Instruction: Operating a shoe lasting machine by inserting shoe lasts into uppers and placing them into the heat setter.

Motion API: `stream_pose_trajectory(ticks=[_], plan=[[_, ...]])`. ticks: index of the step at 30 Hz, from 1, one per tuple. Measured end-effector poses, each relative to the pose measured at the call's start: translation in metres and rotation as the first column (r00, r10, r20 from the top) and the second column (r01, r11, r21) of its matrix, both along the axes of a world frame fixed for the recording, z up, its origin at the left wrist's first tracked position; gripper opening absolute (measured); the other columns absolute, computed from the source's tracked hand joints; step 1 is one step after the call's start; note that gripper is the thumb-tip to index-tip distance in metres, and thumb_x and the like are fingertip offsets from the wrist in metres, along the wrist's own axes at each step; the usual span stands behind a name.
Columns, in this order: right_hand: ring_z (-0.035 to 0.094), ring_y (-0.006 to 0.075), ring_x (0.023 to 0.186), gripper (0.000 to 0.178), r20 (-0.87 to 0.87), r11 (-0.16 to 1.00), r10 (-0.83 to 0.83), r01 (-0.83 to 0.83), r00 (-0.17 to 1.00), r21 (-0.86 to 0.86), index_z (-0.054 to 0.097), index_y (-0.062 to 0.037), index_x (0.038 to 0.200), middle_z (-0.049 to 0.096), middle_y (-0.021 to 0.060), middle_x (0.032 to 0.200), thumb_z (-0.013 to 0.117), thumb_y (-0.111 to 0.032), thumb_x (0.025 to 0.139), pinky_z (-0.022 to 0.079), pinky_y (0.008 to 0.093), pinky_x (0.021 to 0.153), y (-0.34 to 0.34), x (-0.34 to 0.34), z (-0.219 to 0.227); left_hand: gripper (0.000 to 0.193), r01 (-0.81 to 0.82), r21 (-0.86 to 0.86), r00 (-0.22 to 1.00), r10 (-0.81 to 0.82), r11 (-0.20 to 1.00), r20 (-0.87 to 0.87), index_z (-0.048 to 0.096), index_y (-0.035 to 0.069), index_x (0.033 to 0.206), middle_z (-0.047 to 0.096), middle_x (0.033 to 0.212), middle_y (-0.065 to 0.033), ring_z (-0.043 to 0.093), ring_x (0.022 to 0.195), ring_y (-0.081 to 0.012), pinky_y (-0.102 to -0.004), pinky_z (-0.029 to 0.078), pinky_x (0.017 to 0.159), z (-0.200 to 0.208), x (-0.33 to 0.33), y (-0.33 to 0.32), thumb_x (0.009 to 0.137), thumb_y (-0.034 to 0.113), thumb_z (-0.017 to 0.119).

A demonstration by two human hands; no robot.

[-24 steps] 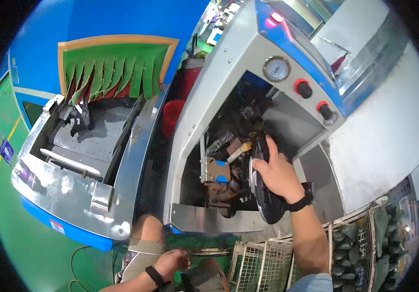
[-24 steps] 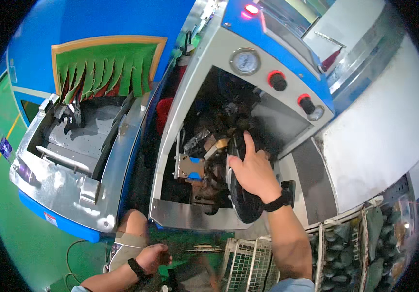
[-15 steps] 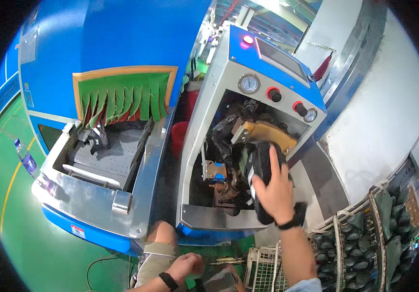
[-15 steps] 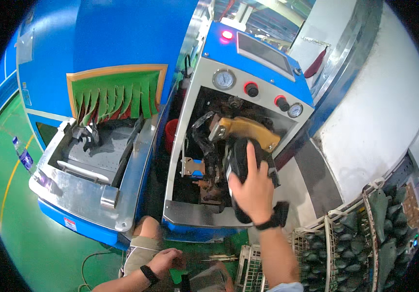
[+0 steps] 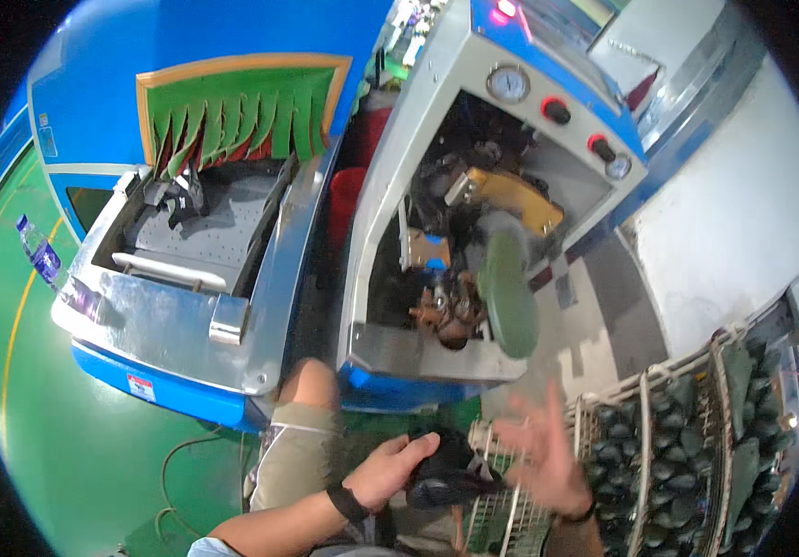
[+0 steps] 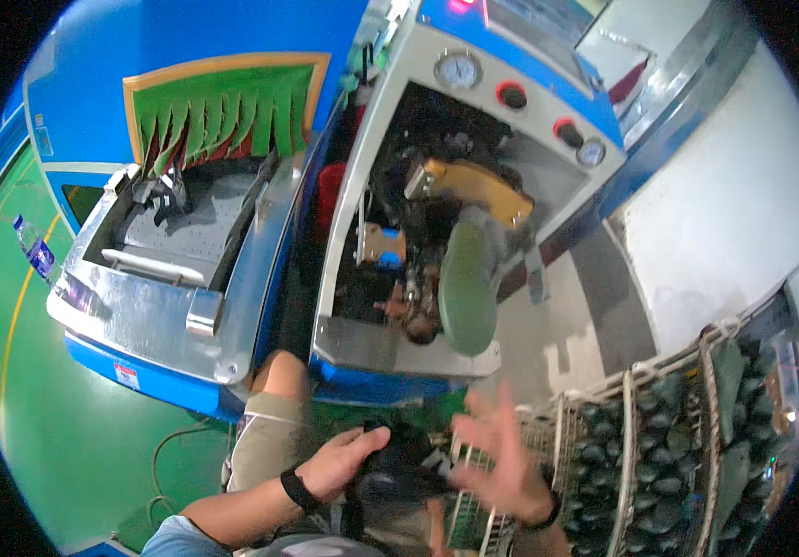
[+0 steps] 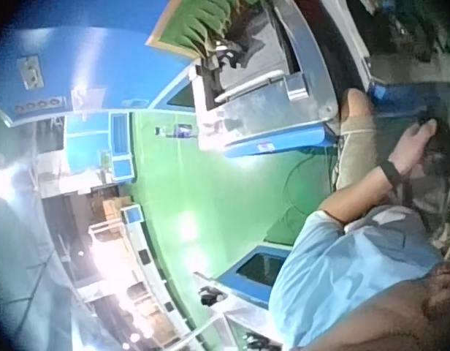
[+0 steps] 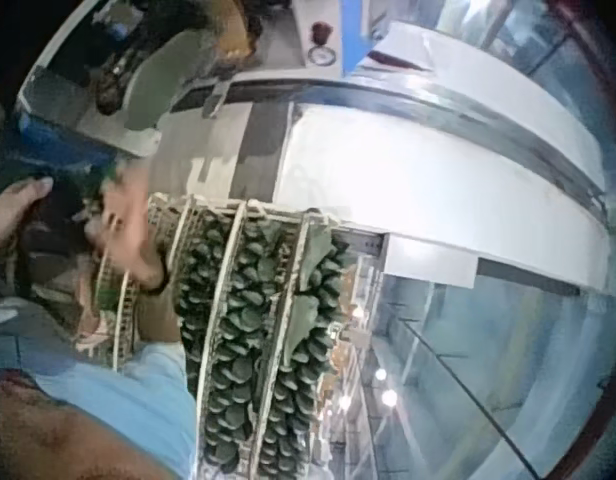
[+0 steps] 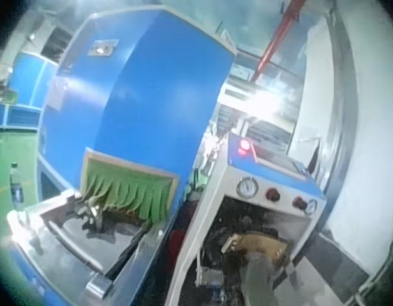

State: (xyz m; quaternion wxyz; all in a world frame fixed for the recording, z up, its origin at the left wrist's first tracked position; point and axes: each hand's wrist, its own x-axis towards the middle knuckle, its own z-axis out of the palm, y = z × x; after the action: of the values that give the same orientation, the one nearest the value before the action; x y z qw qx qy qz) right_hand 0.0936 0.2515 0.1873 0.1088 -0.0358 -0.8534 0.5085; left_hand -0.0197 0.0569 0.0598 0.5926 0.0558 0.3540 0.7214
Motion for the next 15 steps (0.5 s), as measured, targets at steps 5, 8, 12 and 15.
stream_pose_trajectory(ticks=[5, 8, 12, 15], plan=[[0.063, 0.0400, 0.109, 0.051, 0.091, 0.276, -0.046, 0.100, 0.995, -0.956, 0.044, 0.0053, 0.138, 0.060, 0.0217, 0.121, 0.057, -0.025, 0.099, 0.055, 0.0485, 0.094, 0.034, -0.137, 0.020, 0.047, -0.166, -0.137, 0.817, 0.058, 0.976, -0.573, 0.058, -0.003, 0.117, 0.069, 0.094, -0.0161, 0.065, 0.091, -0.0212, -0.0355, 0.049, 0.087, 0.025, -0.003, -0.027, 0.100, 0.040, 0.054], [0.064, 0.0381, 0.106, 0.035, 0.053, 0.342, -0.226, 0.130, 0.973, -0.930, 0.054, 0.0099, 0.119, 0.063, 0.0209, 0.112, 0.061, -0.014, 0.095, 0.056, 0.0457, 0.091, 0.025, -0.171, 0.021, 0.043, -0.122, -0.261, 0.783, -0.068, 0.958, -0.618, 0.057, -0.002, 0.117, 0.069, 0.095, -0.0151, 0.065, 0.090, -0.0219, -0.0357, 0.049, 0.085, 0.040, -0.008, -0.038, 0.100, 0.037, 0.054], [0.062, 0.0353, 0.113, 0.052, -0.133, 0.571, -0.136, -0.032, 0.982, -0.820, 0.051, 0.0073, 0.132, 0.062, 0.0207, 0.121, 0.071, -0.011, 0.087, 0.052, 0.0439, 0.099, 0.036, -0.109, 0.006, 0.043, -0.054, -0.333, 0.793, -0.162, 0.941, -0.588, 0.056, -0.002, 0.119, 0.069, 0.096, -0.0152, 0.065, 0.090, -0.0228, -0.0360, 0.050, 0.084, 0.024, 0.001, -0.041, 0.099, 0.037, 0.055], [0.056, 0.0290, 0.125, 0.073, -0.273, 0.900, -0.398, 0.314, 0.876, -0.303, 0.041, 0.0029, 0.146, 0.055, 0.0213, 0.137, 0.076, -0.015, 0.085, 0.046, 0.0375, 0.105, 0.045, -0.031, -0.070, 0.052, -0.041, -0.305, 0.771, -0.164, 0.951, -0.615, 0.055, -0.004, 0.120, 0.069, 0.093, -0.0187, 0.066, 0.086, -0.0262, -0.0375, 0.050, 0.082, -0.013, 0.011, -0.041, 0.096, 0.042, 0.058]])
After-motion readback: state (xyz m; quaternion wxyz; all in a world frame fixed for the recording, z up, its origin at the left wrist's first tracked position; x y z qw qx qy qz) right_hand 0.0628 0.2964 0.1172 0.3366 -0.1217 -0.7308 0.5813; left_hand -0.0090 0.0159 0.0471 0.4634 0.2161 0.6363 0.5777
